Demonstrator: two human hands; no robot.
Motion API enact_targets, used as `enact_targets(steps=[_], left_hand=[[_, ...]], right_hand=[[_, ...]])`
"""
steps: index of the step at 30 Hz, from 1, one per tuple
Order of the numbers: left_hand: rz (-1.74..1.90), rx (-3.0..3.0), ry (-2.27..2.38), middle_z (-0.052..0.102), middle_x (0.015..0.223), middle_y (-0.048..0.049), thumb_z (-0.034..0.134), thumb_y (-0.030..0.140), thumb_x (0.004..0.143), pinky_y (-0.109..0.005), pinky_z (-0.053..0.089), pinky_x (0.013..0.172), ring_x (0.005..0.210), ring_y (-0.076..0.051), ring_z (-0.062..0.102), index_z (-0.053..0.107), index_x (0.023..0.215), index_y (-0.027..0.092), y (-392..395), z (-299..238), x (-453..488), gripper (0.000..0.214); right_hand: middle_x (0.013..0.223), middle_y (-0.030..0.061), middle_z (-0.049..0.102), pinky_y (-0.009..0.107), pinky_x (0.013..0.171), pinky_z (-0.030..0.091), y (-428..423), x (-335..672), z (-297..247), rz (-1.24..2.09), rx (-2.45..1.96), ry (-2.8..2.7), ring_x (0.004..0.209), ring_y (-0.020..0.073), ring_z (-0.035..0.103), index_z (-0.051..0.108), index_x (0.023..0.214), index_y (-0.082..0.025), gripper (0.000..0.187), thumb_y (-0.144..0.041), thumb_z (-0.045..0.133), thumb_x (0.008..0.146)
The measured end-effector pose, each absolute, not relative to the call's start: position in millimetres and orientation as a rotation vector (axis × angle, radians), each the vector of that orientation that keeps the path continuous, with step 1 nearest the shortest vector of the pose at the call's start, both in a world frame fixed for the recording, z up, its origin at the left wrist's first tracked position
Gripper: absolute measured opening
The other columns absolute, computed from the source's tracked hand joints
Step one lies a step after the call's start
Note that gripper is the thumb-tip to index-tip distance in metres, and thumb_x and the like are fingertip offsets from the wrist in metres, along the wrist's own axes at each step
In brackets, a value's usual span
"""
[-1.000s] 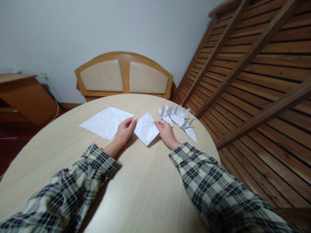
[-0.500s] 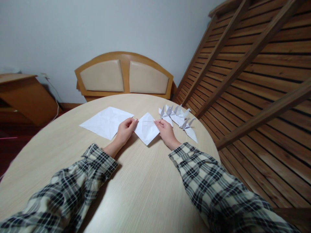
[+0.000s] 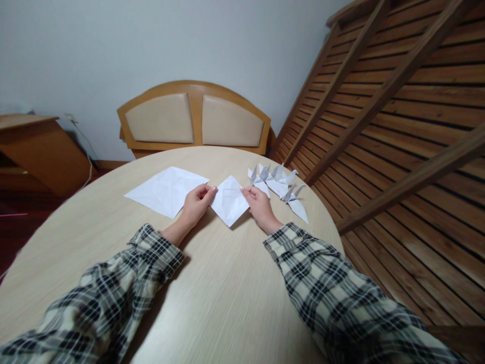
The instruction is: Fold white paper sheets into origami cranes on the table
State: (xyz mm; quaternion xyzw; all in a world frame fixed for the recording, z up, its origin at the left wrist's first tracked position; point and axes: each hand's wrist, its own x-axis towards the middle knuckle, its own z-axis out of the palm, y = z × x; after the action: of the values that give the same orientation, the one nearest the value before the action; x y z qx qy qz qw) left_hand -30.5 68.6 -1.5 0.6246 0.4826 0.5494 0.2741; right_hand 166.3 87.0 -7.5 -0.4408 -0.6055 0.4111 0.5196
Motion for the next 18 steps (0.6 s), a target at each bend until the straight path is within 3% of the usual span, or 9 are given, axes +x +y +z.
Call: enact_targets(steps=[18], left_hand=[[1.468, 1.626, 1.304, 0.049, 0.056, 0.0026, 0.06, 0.035, 0.086, -0.026, 0.033, 0.05, 0.052, -0.012, 0.043, 0.055, 0.067, 0.019, 69.6, -1.5, -31.2, 0.025]], right_hand=[[0.06, -0.0026, 0.046, 0.025, 0.048, 0.03, 91.6, 168.5, -12.6, 0.906, -1.063, -1.483, 0.052, 0.012, 0.041, 0.056, 0.074, -0.02, 0.033, -0.049, 0.053, 0.087]])
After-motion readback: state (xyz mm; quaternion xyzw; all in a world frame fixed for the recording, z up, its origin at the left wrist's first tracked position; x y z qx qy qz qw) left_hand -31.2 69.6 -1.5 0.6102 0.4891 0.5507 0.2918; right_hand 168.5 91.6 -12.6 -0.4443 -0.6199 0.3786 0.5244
